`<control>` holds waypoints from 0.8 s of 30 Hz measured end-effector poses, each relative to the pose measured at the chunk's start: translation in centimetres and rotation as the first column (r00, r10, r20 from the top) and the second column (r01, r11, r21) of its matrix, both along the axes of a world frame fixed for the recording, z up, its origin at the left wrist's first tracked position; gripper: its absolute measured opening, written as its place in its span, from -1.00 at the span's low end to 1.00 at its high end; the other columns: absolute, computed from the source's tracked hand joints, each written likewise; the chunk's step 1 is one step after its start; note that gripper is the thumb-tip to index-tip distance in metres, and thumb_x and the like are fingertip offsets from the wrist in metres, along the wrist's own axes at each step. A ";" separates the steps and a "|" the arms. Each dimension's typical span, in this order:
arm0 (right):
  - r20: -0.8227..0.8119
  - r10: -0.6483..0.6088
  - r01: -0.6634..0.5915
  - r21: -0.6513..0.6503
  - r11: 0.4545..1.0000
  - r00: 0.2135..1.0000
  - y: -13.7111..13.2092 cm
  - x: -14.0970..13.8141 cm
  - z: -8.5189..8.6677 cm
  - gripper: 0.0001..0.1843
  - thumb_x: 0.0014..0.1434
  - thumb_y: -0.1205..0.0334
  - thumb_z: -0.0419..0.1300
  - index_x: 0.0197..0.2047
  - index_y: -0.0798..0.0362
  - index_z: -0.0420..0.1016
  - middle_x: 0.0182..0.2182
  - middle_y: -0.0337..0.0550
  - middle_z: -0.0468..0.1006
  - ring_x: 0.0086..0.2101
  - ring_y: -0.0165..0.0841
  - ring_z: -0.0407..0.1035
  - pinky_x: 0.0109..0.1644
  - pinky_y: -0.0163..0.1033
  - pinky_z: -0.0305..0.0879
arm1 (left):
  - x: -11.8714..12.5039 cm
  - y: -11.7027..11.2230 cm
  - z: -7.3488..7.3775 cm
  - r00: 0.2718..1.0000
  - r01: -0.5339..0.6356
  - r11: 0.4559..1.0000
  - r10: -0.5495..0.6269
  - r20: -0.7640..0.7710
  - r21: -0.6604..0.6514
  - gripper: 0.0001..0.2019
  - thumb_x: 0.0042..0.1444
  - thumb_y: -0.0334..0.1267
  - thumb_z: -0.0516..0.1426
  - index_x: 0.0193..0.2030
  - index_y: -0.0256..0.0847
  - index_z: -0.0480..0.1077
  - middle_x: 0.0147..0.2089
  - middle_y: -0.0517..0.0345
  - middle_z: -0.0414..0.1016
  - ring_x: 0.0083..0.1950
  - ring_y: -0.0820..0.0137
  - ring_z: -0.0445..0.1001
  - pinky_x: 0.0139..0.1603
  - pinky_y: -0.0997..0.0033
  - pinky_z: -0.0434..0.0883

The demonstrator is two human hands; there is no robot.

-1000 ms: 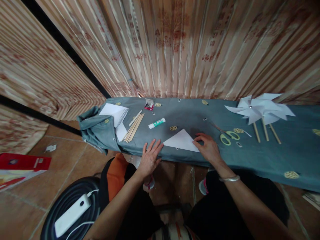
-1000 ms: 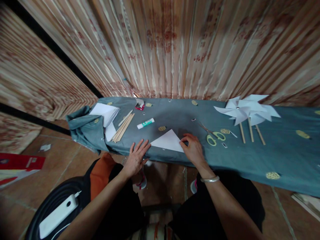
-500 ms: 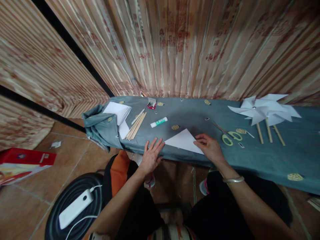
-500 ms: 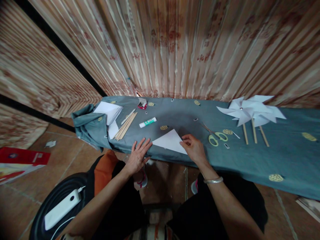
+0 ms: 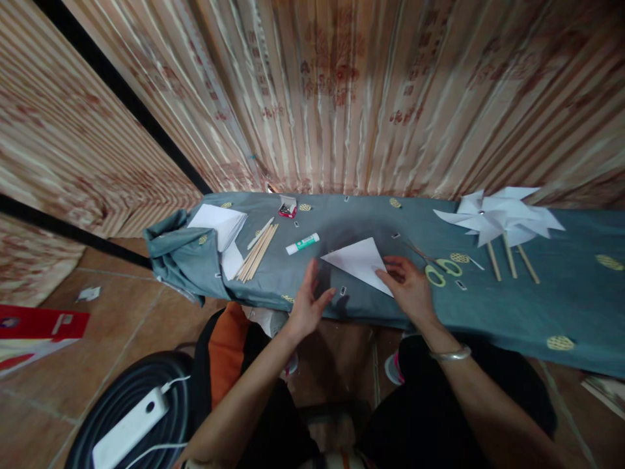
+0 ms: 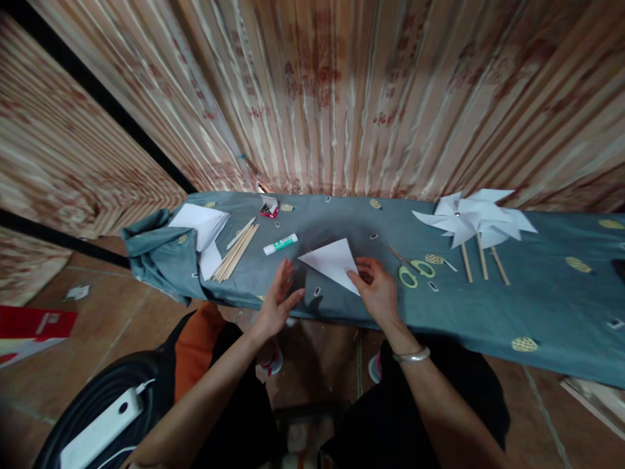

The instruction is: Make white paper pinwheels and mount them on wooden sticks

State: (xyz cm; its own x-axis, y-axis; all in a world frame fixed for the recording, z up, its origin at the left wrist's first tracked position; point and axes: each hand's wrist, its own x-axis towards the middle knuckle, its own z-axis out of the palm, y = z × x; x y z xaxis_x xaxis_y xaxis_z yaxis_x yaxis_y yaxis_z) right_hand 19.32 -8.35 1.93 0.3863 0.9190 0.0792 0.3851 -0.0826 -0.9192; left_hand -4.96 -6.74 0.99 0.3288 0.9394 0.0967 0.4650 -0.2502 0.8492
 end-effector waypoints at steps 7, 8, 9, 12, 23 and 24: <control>0.114 0.142 -0.149 0.056 0.987 0.983 -0.4 -1.9 1.0 -0.67 0.27 0.00 0.08 -0.06 0.00 0.50 -0.22 -0.05 0.68 -0.22 -0.19 0.58 -0.10 -0.11 0.45 | 6.2 2.1 0.7 0.889 -0.097 0.929 0.242 0.388 -0.356 -0.01 0.16 -0.31 0.25 0.46 0.07 -0.42 0.56 -0.15 -0.21 0.53 0.16 -0.08 0.42 -0.03 0.18; 0.108 0.147 -0.154 0.059 0.986 0.983 -0.4 -1.9 1.0 -0.68 0.26 0.01 0.10 -0.06 0.00 0.49 -0.23 -0.06 0.69 -0.22 -0.19 0.58 -0.10 -0.11 0.45 | 6.4 2.1 0.9 0.887 -0.108 0.932 0.248 0.390 -0.347 0.02 0.14 -0.30 0.27 0.46 0.07 -0.41 0.56 -0.15 -0.21 0.54 0.15 -0.09 0.43 -0.04 0.16; 0.098 0.154 -0.160 0.063 0.985 0.983 -0.4 -2.0 1.0 -0.69 0.24 0.02 0.12 -0.05 0.00 0.48 -0.24 -0.07 0.69 -0.22 -0.19 0.58 -0.09 -0.11 0.45 | 6.5 2.1 1.0 0.879 -0.115 0.933 0.255 0.402 -0.342 0.05 0.10 -0.30 0.30 0.47 0.05 -0.41 0.55 -0.15 -0.21 0.54 0.14 -0.11 0.44 -0.04 0.15; 0.074 0.180 -0.185 0.076 0.980 0.981 -0.4 -2.4 0.9 -0.70 0.21 0.03 0.18 -0.06 0.00 0.46 -0.29 -0.09 0.69 -0.25 -0.21 0.59 -0.09 -0.12 0.46 | 7.0 1.8 1.5 0.826 -0.132 0.922 0.306 0.473 -0.364 0.12 0.00 -0.30 0.36 0.48 -0.05 -0.37 0.55 -0.18 -0.19 0.54 0.14 -0.11 0.46 -0.01 0.09; 0.077 0.283 -0.291 0.117 0.950 0.956 -1.0 -3.2 1.4 -0.74 0.20 0.13 0.17 -0.04 -0.04 0.43 -0.28 -0.13 0.69 -0.27 -0.25 0.60 -0.14 -0.15 0.49 | 8.1 1.4 3.3 0.622 -0.111 0.873 0.434 0.652 -0.475 0.29 -0.28 -0.34 0.44 0.50 -0.18 -0.28 0.52 -0.23 -0.09 0.41 0.09 0.22 0.34 0.19 0.29; 0.076 0.286 -0.293 0.112 0.950 0.955 -1.1 -3.3 1.3 -0.74 0.19 0.14 0.18 -0.04 -0.04 0.44 -0.29 -0.14 0.69 -0.28 -0.25 0.60 -0.14 -0.15 0.50 | 8.1 1.4 3.2 0.620 -0.120 0.869 0.444 0.647 -0.480 0.29 -0.28 -0.34 0.44 0.50 -0.16 -0.28 0.52 -0.22 -0.10 0.42 0.09 0.21 0.34 0.18 0.29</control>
State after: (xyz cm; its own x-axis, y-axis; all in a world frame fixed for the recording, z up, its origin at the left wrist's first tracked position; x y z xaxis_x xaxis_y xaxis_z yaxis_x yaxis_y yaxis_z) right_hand 16.06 -9.40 3.25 0.0968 0.9727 0.2111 0.4287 0.1507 -0.8908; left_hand 3.12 -5.39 4.14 0.0159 0.9833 -0.1811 -0.3398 0.1757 0.9240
